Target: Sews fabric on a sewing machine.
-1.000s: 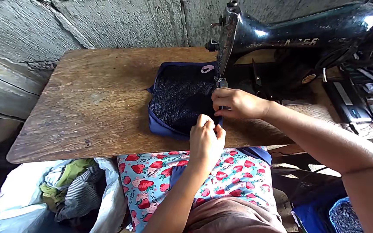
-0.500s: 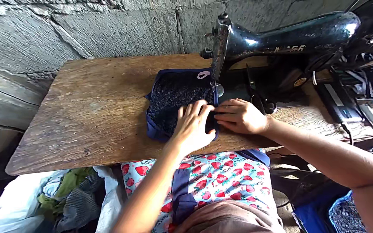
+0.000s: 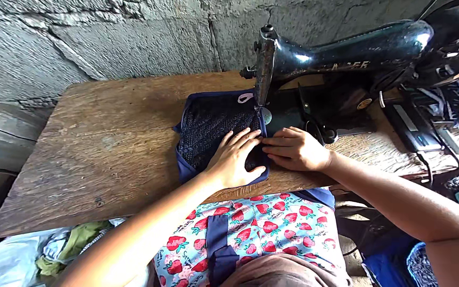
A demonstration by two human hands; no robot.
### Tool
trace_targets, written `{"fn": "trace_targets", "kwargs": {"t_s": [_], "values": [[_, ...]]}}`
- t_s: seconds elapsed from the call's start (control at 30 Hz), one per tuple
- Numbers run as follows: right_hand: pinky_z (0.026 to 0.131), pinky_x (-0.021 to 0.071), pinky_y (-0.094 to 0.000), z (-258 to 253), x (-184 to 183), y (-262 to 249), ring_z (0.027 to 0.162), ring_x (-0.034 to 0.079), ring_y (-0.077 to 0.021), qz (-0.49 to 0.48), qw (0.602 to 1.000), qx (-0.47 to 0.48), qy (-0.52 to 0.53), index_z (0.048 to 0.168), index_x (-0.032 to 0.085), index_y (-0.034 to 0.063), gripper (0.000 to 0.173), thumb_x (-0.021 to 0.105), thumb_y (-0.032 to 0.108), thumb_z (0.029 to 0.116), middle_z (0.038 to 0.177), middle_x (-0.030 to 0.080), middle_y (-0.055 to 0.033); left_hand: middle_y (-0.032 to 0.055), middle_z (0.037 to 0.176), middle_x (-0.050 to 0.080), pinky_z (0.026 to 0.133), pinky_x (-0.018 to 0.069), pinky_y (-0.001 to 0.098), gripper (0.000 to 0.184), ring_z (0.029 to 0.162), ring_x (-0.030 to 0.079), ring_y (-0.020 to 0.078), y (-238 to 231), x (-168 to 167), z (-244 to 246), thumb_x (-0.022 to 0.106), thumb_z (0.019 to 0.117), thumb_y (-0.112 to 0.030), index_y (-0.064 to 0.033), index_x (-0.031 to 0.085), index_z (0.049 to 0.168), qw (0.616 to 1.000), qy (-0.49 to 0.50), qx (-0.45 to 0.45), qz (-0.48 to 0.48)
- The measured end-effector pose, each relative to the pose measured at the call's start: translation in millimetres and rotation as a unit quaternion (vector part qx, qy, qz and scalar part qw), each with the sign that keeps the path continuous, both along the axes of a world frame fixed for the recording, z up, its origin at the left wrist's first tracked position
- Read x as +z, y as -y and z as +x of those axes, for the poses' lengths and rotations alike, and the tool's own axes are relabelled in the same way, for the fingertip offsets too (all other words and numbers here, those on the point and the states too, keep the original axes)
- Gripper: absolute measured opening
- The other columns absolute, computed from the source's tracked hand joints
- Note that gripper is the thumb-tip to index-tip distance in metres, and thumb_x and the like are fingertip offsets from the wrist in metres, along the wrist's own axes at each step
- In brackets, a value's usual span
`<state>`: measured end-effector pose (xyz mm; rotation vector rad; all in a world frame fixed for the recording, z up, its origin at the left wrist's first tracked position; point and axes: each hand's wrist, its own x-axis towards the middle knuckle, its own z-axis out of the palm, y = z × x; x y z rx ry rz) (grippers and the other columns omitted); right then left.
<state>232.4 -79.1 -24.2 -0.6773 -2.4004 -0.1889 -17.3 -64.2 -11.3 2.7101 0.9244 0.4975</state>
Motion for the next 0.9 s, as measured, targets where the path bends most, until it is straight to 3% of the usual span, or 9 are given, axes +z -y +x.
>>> {"fn": "trace_targets", "kwargs": {"t_s": [0.6,0.9], "values": [[0.088,0.0560,-0.0383,-1,4,-3,0.103,0.071,-0.0256,-0.028,0.998,-0.053,0.006,0.107,0.080,0.0078,0.025,0.060,0.019,0.0963,0.118,0.076,-0.0089,0.0062,0.157,0.049,0.119,0.0267,0.0612,0.073,0.149,0.039,0.0280,-15,1,8,0.064,0.0873,-0.057,-0.0091,0.059,0.143,1.000,-0.016,0.009,0.004],[0.088,0.0562,-0.0431,-2,4,-4,0.108,0.070,-0.0299,-0.050,0.995,-0.084,0.023,0.112,0.077,0.0058,0.030,0.055,0.010,0.0917,0.125,0.073,-0.0111,0.0065,0.157,0.049,0.119,0.0249,0.0622,0.075,0.150,0.038,0.0280,-24,2,10,0.067,0.0868,-0.055,-0.0095,0.057,0.145,1.000,-0.021,0.013,0.000]]}}
